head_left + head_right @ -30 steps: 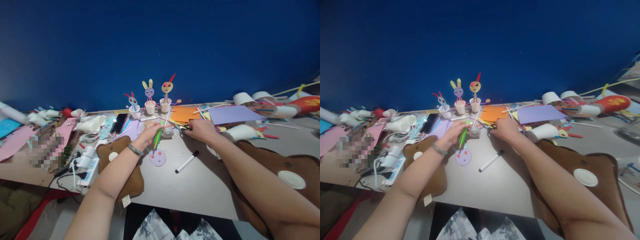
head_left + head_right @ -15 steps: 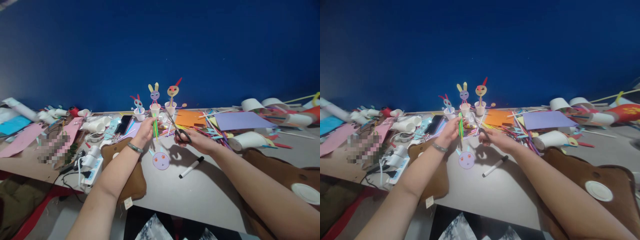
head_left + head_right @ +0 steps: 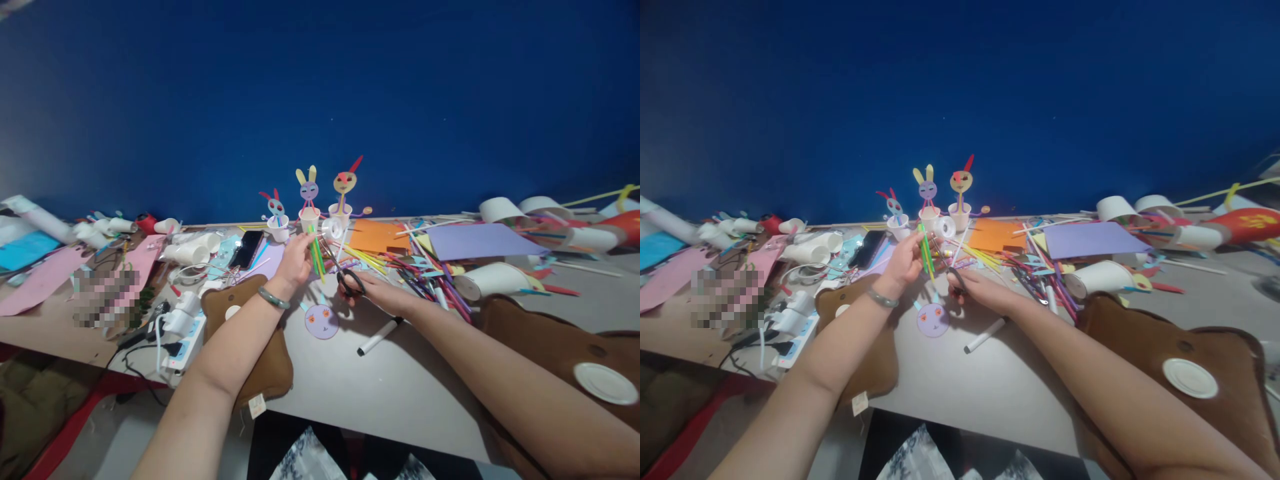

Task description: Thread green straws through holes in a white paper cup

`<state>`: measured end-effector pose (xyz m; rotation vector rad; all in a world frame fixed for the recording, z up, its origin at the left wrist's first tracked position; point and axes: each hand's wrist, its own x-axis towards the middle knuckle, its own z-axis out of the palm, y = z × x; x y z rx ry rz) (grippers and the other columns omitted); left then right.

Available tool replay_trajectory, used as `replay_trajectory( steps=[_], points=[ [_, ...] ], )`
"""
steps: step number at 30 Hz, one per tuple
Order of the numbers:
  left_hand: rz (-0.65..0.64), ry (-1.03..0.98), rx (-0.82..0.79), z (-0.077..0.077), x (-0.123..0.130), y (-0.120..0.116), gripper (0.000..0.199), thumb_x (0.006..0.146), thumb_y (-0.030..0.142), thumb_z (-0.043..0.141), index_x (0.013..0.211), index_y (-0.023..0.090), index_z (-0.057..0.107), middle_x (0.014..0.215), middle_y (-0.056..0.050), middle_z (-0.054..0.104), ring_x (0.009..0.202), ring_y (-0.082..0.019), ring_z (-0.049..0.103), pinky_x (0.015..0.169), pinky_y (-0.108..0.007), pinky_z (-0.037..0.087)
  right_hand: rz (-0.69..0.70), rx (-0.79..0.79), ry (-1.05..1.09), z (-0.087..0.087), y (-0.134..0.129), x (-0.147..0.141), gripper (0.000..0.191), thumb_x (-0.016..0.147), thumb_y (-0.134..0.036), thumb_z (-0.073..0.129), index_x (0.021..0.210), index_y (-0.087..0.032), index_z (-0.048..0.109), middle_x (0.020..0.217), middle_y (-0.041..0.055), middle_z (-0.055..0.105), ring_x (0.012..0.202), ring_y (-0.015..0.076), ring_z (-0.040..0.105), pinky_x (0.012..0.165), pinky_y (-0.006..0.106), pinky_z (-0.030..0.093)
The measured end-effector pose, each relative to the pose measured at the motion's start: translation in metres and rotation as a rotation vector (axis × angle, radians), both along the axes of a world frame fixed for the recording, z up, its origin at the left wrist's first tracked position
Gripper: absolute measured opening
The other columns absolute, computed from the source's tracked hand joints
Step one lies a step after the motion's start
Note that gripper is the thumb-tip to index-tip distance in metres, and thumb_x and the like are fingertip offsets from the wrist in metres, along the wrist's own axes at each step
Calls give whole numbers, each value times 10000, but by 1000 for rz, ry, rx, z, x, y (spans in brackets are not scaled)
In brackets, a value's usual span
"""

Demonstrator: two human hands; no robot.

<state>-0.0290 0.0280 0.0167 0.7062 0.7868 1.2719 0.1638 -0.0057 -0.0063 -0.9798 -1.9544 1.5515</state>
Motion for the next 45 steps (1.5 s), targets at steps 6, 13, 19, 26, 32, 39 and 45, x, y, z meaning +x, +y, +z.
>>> replay_trajectory(
  steps=[6,13,19,26,32,39,45],
  points=[
    [-32,-49,50,-4,12,-9,188,789,274,734,847,161,595,755,-38,717,885,-227,758,828,-348,595,-48,87,2,-2,-3,-5,692,833,-865,445,740,-198,605,667,15,598,657,175,567,679,329,446],
    [-35,-77,72,-7,21,-14,86,841,233,660,817,158,625,742,-53,743,980,-260,760,940,-411,574,-41,107,76,5,-10,-12,691,819,-885,440,705,-210,539,674,12,558,639,168,524,660,332,423],
    [-34,-93,58,-3,27,-19,97,861,241,667,813,159,647,786,-77,765,1077,-277,743,1013,-429,551,-97,138,97,5,-13,-18,652,806,-873,467,679,-234,486,601,-8,510,600,167,484,633,336,388],
    [-9,-127,-12,1,29,-20,147,878,255,699,842,124,643,797,-90,758,1046,-270,758,987,-403,574,-141,111,90,5,-16,-21,482,857,-676,552,682,-243,433,591,-22,485,583,152,443,594,312,381],
    [-4,-146,-22,2,28,-20,142,890,245,691,846,120,641,833,-99,767,1026,-264,765,967,-404,594,-135,117,112,-2,-15,-23,495,850,-702,545,701,-242,439,586,-30,464,560,144,422,565,308,352],
    [-15,-121,0,-3,27,-16,126,920,231,622,861,127,659,811,-91,765,1029,-243,760,992,-391,581,-159,88,148,-7,-15,-24,506,861,-727,532,748,-243,439,597,-42,450,540,135,390,543,304,325],
    [-26,-116,14,-5,24,-15,130,927,221,593,870,138,675,841,-97,776,1096,-265,742,1050,-424,553,-204,88,130,-13,-14,-24,498,879,-719,512,764,-238,447,615,-44,441,538,128,389,521,297,307]
  ],
)
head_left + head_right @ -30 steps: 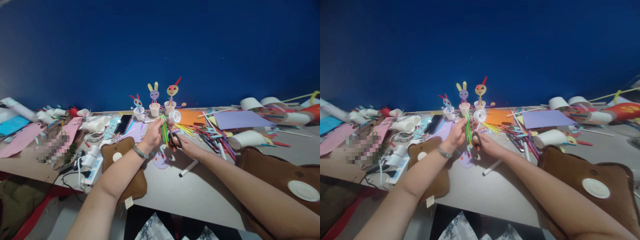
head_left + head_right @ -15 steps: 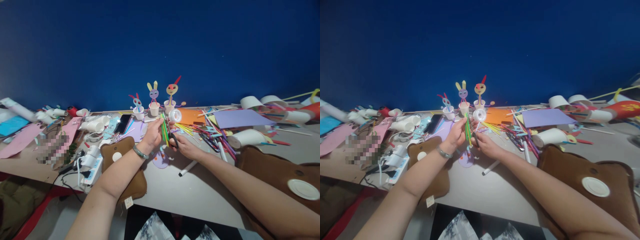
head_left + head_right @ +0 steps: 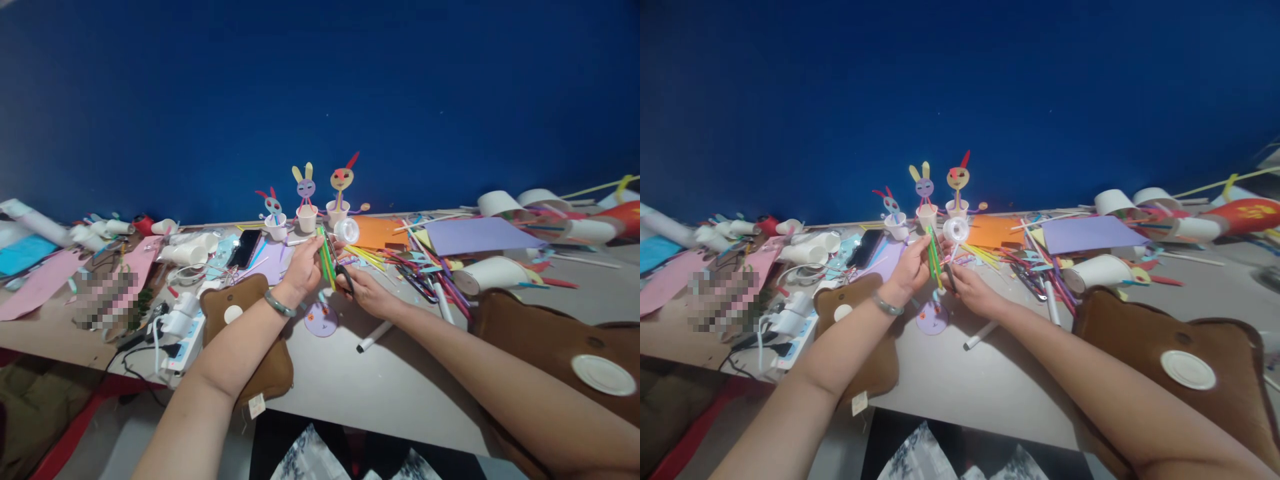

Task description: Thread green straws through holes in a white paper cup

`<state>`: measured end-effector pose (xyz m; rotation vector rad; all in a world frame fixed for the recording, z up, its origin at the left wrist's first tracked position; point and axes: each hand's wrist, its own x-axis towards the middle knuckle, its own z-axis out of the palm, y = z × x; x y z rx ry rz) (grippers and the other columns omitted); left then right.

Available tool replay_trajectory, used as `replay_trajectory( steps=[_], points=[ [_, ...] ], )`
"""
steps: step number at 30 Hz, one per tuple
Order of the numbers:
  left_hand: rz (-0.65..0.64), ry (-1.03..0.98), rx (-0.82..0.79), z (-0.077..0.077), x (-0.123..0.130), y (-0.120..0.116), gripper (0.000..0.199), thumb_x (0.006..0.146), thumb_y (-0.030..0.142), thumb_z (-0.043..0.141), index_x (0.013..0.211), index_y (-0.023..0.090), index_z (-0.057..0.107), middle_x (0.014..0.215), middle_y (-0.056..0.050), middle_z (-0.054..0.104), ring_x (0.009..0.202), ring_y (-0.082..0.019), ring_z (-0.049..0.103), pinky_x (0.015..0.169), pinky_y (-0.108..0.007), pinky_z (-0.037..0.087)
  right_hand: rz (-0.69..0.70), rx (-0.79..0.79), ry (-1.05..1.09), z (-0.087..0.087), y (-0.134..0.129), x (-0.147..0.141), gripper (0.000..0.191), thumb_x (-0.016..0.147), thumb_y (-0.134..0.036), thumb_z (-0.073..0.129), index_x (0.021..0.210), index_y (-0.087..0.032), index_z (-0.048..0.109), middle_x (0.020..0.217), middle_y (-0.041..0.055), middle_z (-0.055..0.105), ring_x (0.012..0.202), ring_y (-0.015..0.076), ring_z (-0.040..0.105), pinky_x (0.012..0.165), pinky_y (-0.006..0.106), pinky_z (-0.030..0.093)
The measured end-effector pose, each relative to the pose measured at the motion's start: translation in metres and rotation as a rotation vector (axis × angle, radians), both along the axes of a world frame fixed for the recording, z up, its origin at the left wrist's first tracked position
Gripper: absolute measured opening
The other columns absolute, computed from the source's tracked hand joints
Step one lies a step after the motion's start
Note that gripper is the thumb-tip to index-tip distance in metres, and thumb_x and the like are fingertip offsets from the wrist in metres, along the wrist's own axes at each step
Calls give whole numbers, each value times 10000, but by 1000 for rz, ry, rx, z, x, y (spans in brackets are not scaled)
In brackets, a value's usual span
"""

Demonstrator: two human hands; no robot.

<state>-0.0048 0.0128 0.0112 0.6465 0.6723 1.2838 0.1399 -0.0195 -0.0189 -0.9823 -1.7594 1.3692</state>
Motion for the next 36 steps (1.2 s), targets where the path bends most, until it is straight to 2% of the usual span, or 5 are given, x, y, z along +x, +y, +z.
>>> replay_trajectory(
  steps=[12,17,21,26,36],
  points=[
    [-37,92,-111,4,0,3,138,920,168,600,795,129,645,819,-112,773,983,-249,770,980,-415,593,-60,38,-17,4,2,1,510,908,-694,493,705,-227,465,574,-27,490,539,137,454,570,305,376],
    [-134,207,-146,-4,-3,7,141,909,101,588,783,121,648,745,-106,754,852,-199,769,915,-351,603,-245,235,-74,10,14,19,505,917,-692,480,713,-230,472,617,-8,526,586,147,480,610,306,388],
    [-154,268,-171,-13,-6,9,165,907,144,643,745,115,653,750,-114,756,747,-168,745,818,-301,594,-532,401,-521,21,35,51,407,892,-591,549,706,-238,468,634,27,557,608,175,485,592,315,335],
    [-137,304,-163,-14,-9,8,138,869,210,727,777,127,666,758,-89,755,700,-153,720,763,-286,567,-493,237,-1199,28,54,83,357,902,-513,521,804,-195,648,788,136,700,749,274,642,572,331,318],
    [-150,327,-35,-14,-7,3,227,855,268,749,733,129,617,696,-27,694,640,-113,662,724,-264,522,-530,330,-1201,21,65,101,202,812,-363,683,839,-167,724,966,174,737,892,290,658,651,345,383]
  ],
)
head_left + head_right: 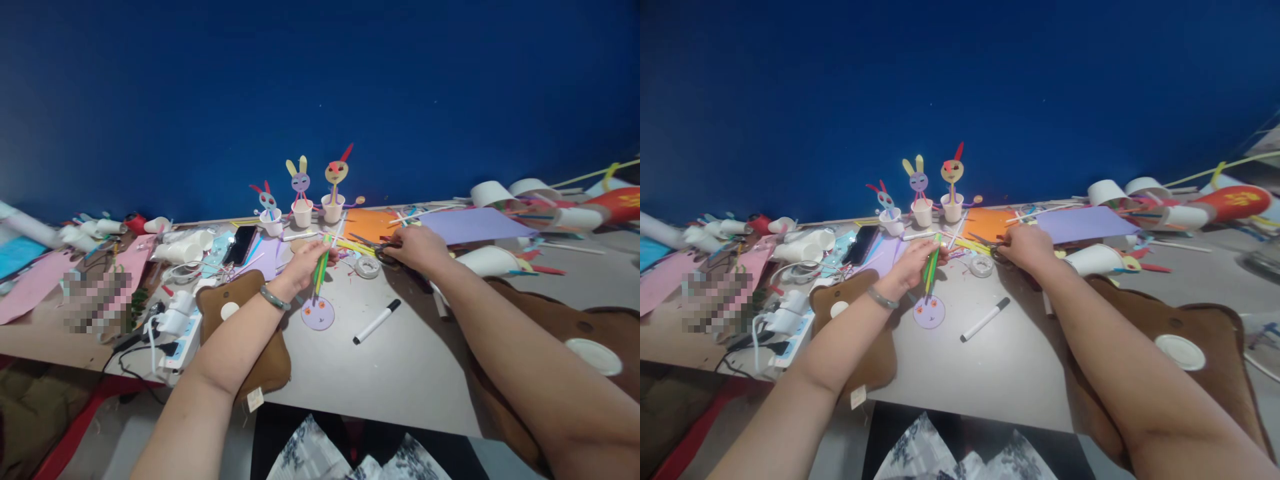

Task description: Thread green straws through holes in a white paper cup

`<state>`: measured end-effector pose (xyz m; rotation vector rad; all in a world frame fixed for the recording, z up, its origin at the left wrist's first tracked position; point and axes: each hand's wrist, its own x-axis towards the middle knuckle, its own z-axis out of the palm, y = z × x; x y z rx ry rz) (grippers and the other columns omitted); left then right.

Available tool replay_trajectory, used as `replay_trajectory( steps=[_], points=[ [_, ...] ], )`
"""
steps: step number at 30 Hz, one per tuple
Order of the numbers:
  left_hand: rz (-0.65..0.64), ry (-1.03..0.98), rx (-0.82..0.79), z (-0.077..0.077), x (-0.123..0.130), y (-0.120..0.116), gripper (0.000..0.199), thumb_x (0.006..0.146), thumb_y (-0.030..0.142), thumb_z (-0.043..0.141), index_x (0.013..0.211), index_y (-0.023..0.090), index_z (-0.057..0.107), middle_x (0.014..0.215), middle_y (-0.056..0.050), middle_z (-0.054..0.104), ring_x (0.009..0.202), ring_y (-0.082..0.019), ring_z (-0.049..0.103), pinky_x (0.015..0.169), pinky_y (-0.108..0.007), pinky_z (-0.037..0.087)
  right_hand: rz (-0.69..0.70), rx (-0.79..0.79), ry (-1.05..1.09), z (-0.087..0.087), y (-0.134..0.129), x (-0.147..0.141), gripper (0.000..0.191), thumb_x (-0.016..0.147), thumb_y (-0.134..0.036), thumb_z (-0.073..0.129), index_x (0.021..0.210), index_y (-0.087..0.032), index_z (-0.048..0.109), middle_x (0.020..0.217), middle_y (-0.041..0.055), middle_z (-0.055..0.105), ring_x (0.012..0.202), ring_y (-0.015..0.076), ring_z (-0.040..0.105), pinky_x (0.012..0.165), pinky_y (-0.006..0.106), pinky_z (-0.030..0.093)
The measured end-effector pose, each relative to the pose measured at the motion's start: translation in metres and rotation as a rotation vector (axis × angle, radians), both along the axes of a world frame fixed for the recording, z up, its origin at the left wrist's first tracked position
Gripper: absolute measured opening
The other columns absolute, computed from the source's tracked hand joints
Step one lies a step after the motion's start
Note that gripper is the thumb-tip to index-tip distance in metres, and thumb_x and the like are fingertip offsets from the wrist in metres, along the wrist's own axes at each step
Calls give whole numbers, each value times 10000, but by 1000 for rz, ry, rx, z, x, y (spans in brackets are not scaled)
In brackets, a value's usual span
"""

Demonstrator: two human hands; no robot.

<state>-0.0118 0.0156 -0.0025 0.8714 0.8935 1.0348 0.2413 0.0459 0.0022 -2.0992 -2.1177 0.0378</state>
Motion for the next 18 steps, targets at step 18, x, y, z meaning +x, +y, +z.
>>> replay_trajectory(
  steps=[18],
  points=[
    [-161,-105,106,13,1,-12,358,690,383,891,804,141,653,718,11,664,610,-92,618,679,-262,485,417,-32,1145,13,-44,-59,410,716,-524,795,916,-179,699,659,-5,635,578,130,544,550,279,426]
  ],
)
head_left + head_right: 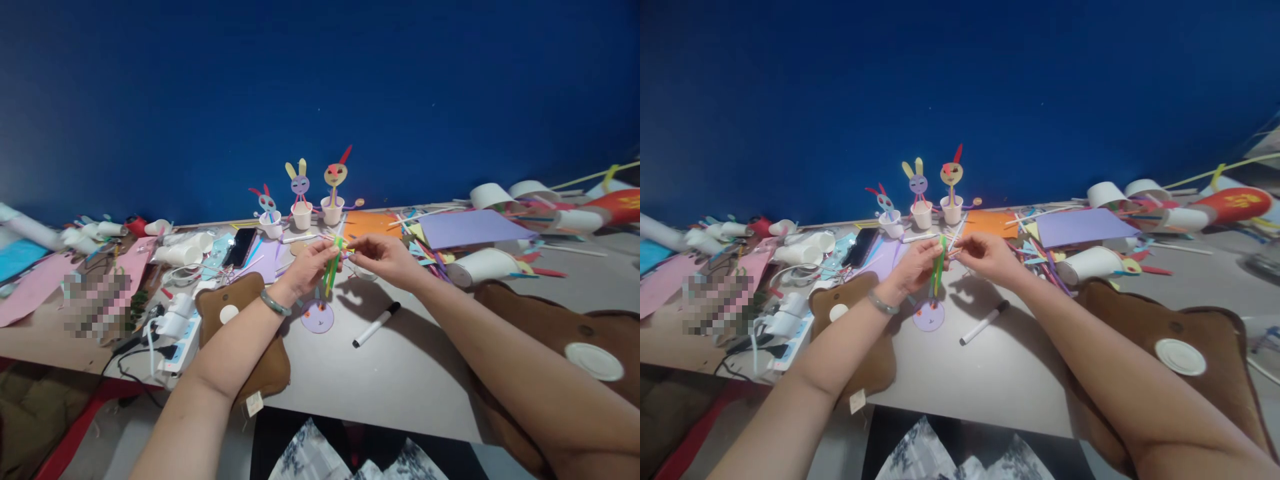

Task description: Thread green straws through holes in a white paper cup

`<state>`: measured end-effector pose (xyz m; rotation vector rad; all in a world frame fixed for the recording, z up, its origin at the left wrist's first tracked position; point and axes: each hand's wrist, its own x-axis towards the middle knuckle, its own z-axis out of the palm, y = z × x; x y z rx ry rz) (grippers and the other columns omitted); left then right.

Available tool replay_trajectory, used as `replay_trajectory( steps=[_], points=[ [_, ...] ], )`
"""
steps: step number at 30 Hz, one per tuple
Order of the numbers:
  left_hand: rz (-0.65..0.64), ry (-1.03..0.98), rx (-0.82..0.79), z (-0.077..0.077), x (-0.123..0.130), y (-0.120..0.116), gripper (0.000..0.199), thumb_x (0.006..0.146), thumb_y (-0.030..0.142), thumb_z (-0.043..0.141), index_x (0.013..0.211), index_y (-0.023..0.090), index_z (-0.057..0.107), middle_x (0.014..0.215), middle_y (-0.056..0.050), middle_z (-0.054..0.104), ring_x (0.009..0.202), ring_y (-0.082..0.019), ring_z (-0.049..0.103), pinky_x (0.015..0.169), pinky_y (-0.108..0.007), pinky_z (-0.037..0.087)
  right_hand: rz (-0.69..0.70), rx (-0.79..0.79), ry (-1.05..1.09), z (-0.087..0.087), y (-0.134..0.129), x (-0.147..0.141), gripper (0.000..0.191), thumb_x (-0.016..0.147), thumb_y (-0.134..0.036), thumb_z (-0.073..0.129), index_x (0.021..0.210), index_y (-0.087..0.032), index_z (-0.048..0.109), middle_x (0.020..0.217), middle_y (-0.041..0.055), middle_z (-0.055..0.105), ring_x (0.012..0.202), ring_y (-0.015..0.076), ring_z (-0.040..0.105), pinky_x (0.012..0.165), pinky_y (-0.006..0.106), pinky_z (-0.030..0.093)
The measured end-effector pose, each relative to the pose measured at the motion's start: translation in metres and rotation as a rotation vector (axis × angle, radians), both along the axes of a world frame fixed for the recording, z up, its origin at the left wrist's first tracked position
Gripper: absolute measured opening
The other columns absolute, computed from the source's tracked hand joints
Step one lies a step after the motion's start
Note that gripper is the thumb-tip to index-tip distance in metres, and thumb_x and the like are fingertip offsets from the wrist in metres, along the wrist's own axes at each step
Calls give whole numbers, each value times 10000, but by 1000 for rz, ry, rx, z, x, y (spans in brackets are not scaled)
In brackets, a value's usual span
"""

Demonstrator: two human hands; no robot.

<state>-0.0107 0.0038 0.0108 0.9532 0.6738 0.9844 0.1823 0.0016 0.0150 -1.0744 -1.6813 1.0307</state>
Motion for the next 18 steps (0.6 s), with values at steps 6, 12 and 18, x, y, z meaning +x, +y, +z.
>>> replay_trajectory(
  steps=[6,12,18],
  points=[
    [45,-26,64,-3,2,-3,395,595,402,939,767,148,690,687,26,635,626,-70,558,633,-225,426,63,-123,181,2,-13,-15,474,710,-528,817,1016,-172,749,809,37,704,651,140,576,564,284,454],
    [154,62,161,-1,5,-7,430,596,443,936,686,154,631,651,33,603,626,-77,535,634,-234,420,-3,-64,173,0,-17,-18,412,764,-536,768,981,-186,782,715,3,630,592,117,488,565,294,421],
    [207,160,309,-4,6,-10,404,606,380,943,692,159,616,652,39,590,626,-78,511,632,-243,394,-49,-67,192,-4,-13,-18,378,754,-551,786,742,-187,684,583,-32,533,541,104,439,532,272,381]
  ],
)
